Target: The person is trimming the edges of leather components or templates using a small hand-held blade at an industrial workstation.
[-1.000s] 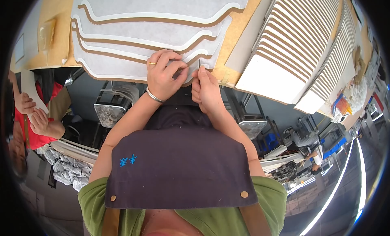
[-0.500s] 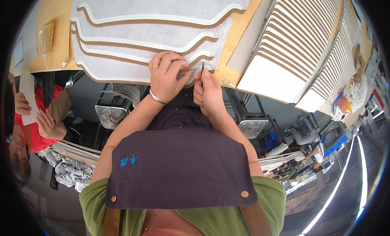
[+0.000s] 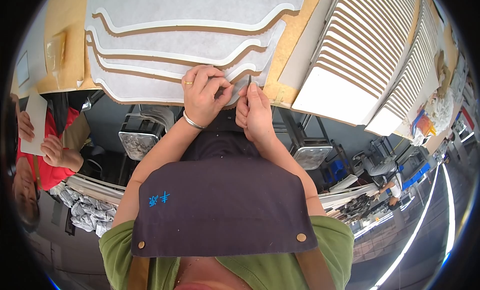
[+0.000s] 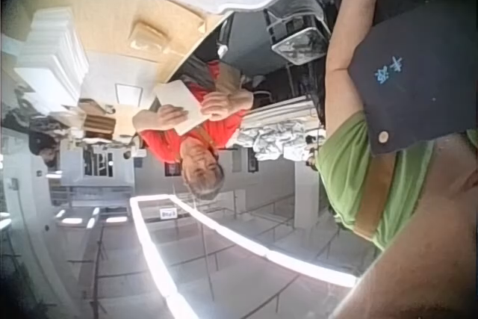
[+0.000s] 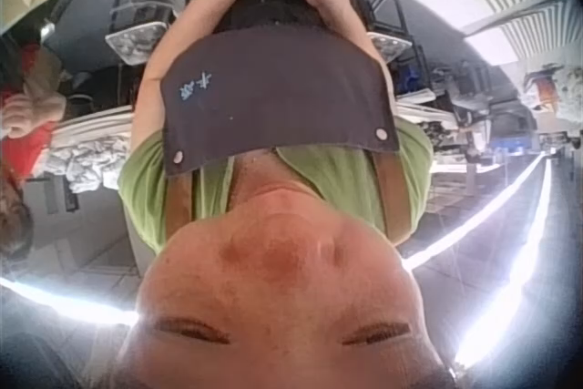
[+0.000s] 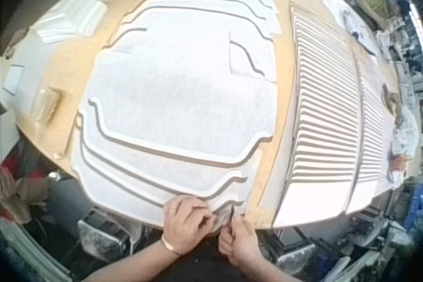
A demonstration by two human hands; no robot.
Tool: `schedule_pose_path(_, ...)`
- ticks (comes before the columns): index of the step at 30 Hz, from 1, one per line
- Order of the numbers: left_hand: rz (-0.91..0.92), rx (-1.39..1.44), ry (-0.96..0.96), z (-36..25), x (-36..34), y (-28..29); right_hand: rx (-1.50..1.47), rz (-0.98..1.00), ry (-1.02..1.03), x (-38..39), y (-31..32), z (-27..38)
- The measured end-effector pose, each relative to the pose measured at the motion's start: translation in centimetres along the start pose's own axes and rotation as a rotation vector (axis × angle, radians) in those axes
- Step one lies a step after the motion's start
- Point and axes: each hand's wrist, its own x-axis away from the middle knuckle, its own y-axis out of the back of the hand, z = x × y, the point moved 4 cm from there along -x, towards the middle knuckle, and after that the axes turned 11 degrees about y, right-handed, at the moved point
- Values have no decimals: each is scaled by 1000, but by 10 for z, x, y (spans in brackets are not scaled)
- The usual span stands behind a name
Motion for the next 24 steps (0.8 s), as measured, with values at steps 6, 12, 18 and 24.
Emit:
schedule_pose_path(6, -21, -2, -5, 0, 0, 0, 4, 19, 13, 4, -1, -7)
schedule_pose_path(12, -21, -1, -11, 1, 0, 0, 44, -51, 74, -5, -6, -1)
schedule_pose_path(18, -21, 12, -7, 3, 0, -1, 16, -46, 72, -4, -3, -3)
schedule_pose_path(24, -25, 12, -3, 2, 0, -1, -2, -49, 32, 2, -4, -7)
